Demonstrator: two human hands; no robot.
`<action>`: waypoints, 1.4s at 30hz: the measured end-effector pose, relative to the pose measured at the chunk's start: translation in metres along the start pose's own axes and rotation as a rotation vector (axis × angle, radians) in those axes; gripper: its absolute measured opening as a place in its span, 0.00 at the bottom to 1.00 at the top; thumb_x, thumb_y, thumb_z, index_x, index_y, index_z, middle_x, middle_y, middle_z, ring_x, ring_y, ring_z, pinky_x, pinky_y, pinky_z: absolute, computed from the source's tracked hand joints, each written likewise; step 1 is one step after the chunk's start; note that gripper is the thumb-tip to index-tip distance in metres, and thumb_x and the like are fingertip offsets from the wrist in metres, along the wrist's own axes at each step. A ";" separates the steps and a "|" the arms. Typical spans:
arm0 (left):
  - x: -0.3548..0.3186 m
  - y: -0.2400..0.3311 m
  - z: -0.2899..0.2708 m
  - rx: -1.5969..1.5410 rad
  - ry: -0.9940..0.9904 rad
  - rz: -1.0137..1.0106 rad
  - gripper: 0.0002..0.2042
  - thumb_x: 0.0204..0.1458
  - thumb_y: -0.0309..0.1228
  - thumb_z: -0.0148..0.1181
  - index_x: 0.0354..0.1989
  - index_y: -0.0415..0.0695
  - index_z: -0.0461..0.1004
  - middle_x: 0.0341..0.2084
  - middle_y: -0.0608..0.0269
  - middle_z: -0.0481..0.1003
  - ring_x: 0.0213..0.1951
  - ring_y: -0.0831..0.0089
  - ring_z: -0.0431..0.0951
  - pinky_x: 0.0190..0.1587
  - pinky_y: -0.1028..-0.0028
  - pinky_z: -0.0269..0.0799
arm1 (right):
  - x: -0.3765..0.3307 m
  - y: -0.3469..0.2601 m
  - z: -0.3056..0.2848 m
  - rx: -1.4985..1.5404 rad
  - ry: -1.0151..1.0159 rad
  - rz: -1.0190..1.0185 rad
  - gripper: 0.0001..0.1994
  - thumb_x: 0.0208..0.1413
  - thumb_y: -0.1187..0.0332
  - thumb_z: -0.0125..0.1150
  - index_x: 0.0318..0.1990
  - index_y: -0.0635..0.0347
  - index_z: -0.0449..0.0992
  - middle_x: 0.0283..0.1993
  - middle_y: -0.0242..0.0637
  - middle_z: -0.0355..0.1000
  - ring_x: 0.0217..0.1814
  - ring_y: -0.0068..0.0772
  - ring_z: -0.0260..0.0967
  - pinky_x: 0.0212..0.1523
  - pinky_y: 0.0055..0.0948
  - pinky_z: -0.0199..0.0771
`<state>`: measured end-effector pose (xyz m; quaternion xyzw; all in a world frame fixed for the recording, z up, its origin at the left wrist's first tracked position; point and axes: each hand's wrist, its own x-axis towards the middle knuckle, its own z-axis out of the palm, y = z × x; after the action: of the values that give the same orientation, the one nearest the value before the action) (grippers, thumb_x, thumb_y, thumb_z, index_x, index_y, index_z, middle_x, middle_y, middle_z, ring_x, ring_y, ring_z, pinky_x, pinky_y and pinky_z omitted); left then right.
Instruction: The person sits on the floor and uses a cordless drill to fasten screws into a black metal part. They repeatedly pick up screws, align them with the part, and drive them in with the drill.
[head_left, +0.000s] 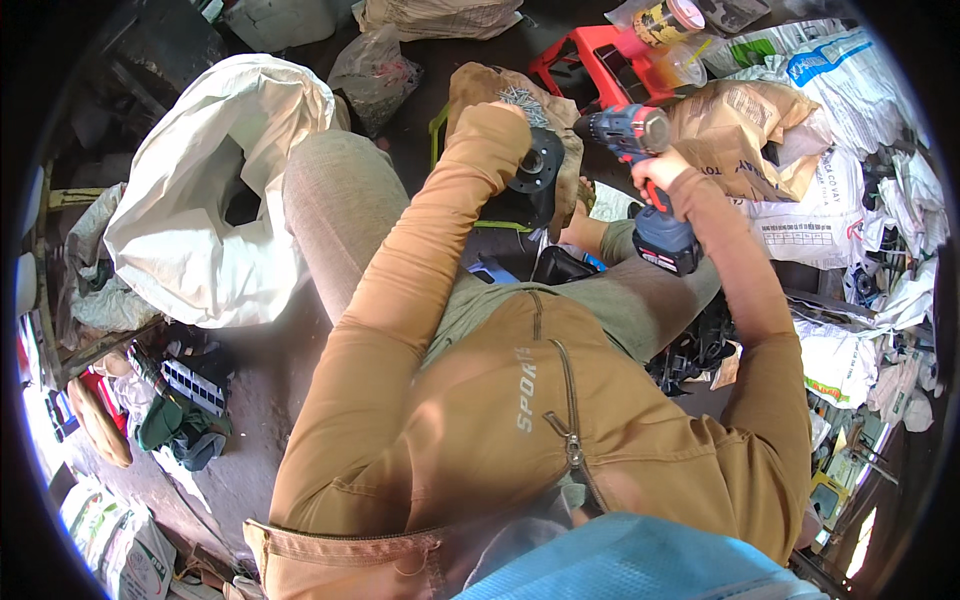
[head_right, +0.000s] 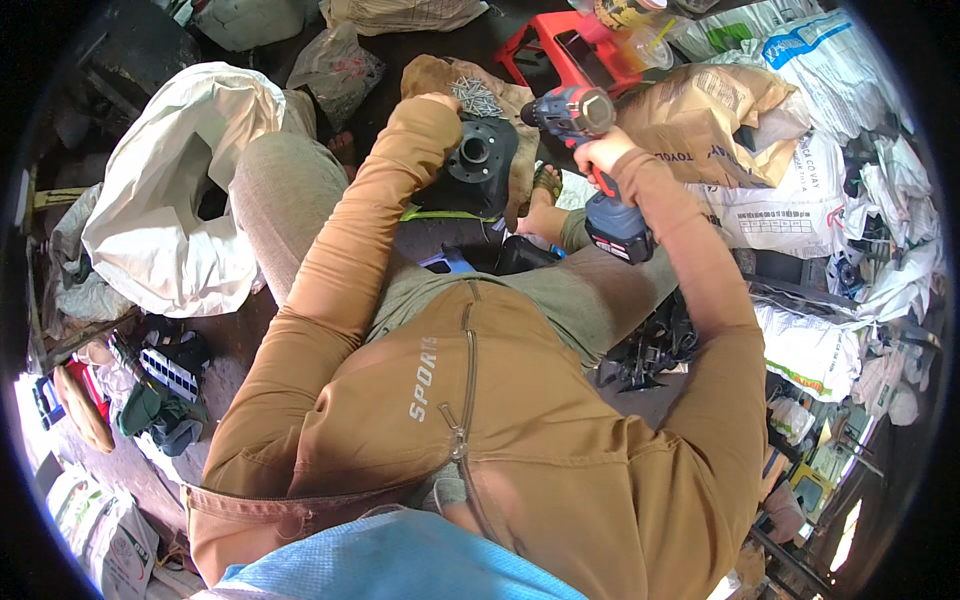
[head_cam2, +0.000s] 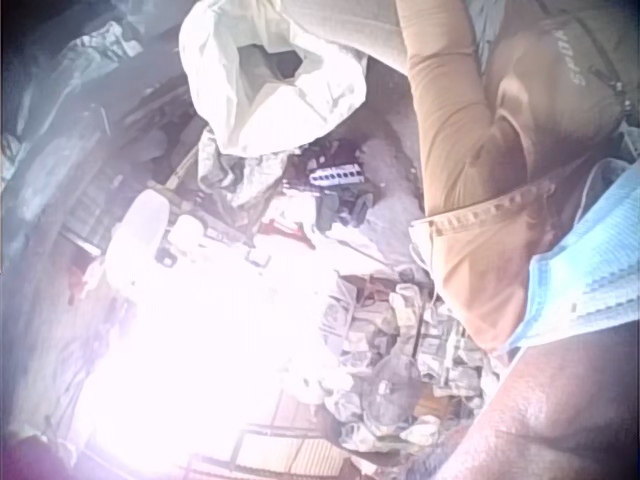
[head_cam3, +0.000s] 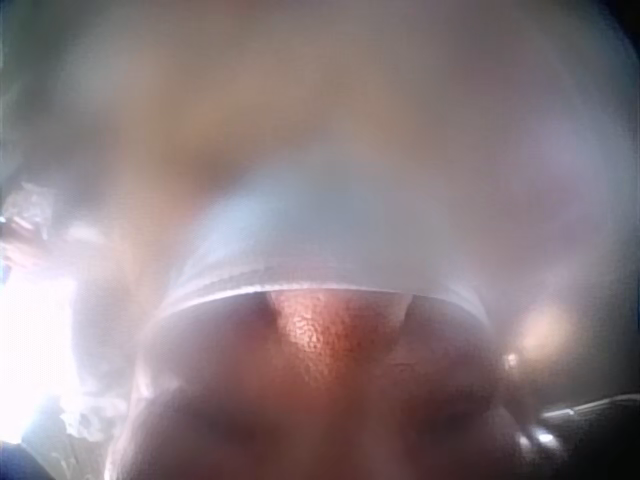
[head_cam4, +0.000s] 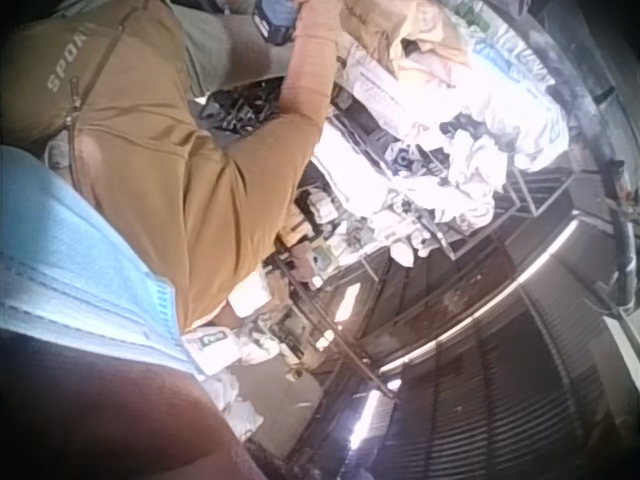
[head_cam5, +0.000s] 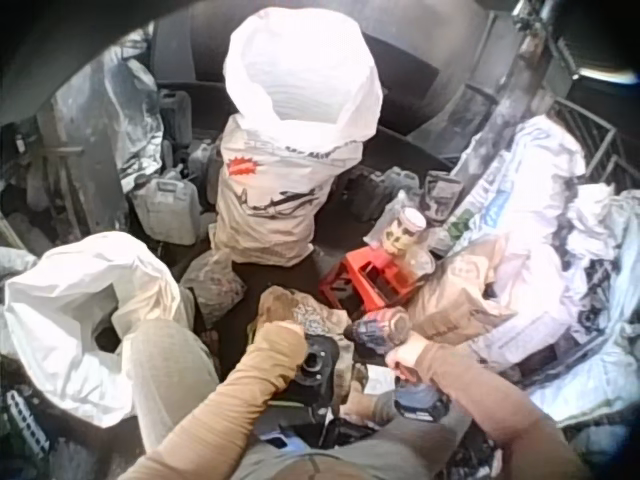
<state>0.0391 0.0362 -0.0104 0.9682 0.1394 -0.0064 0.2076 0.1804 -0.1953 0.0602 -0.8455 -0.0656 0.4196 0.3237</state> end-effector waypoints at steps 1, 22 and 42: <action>-0.004 -0.001 -0.007 0.005 0.030 -0.024 0.10 0.48 0.32 0.51 0.33 0.44 0.78 0.35 0.52 0.78 0.40 0.58 0.78 0.42 0.65 0.73 | 0.009 0.003 0.004 -0.021 0.020 0.004 0.03 0.33 0.78 0.57 0.19 0.67 0.70 0.14 0.42 0.65 0.13 0.35 0.65 0.14 0.32 0.64; 0.023 -0.007 -0.008 -0.113 -0.121 -0.022 0.17 0.52 0.34 0.51 0.51 0.52 0.73 0.47 0.53 0.73 0.50 0.58 0.73 0.52 0.66 0.68 | -0.017 -0.013 -0.008 -0.018 -0.009 -0.079 0.09 0.33 0.79 0.57 0.28 0.67 0.70 0.16 0.38 0.65 0.14 0.30 0.65 0.14 0.30 0.66; 0.000 0.021 0.014 -0.821 0.117 0.204 0.12 0.53 0.38 0.58 0.42 0.46 0.78 0.29 0.59 0.79 0.30 0.73 0.76 0.37 0.74 0.70 | -0.143 -0.044 -0.002 -0.019 -0.063 -0.284 0.07 0.40 0.77 0.54 0.30 0.64 0.71 0.23 0.33 0.68 0.24 0.25 0.65 0.28 0.24 0.67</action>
<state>0.0460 0.0121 -0.0143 0.8128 0.0455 0.1251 0.5672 0.0974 -0.2167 0.1832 -0.8173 -0.1987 0.3952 0.3693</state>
